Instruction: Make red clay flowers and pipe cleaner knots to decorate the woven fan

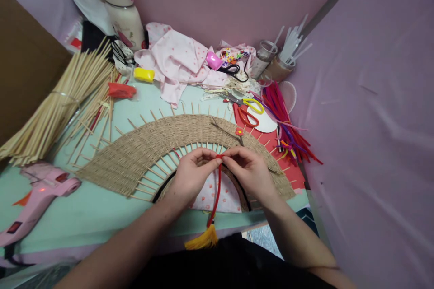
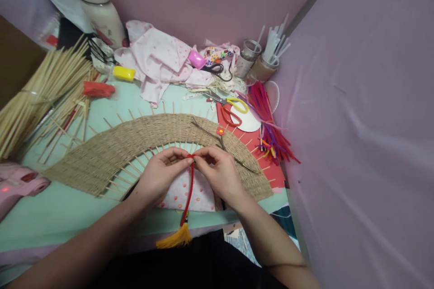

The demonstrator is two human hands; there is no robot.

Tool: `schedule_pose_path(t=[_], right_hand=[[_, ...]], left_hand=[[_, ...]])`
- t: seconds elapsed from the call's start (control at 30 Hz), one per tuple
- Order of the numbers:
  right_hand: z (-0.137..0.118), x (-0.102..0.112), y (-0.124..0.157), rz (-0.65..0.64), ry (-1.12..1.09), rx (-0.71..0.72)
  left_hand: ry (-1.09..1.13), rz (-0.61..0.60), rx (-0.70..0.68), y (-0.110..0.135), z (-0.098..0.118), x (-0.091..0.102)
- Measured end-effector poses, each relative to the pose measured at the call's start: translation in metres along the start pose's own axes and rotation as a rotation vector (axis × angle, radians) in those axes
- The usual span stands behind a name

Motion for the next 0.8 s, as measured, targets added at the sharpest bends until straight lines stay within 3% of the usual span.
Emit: schedule_pose_path(t=[0.27,0.53,0.67,0.8], right_hand=[[-0.013,-0.001,0.008,0.111,0.19,0.06],[0.005,0.009,0.001,0.034,-0.045,-0.108],[0.009,-0.009,0.005,-0.1,-0.089,-0.165],[0.011,-0.02,0.005,-0.123,-0.166,-0.2]], left_hand=[[-0.087,0.104,-0.005,0.004,0.006,-0.003],[0.398,0.076,0.184,0.002,0.004,-0.005],[0.419,0.074,0.166,0.001,0.005,-0.005],[0.417,0.074,0.171,0.001,0.002,-0.004]])
Point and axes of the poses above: each hand's wrist, its own y-axis away from the middle knuckle, its own x-axis out of the back of the hand, z = x × y, the point moved 6 cm from there along -y, towards the middle knuckle, and after that the axes turned 5 degrees about -x, right-handed, at the moved point
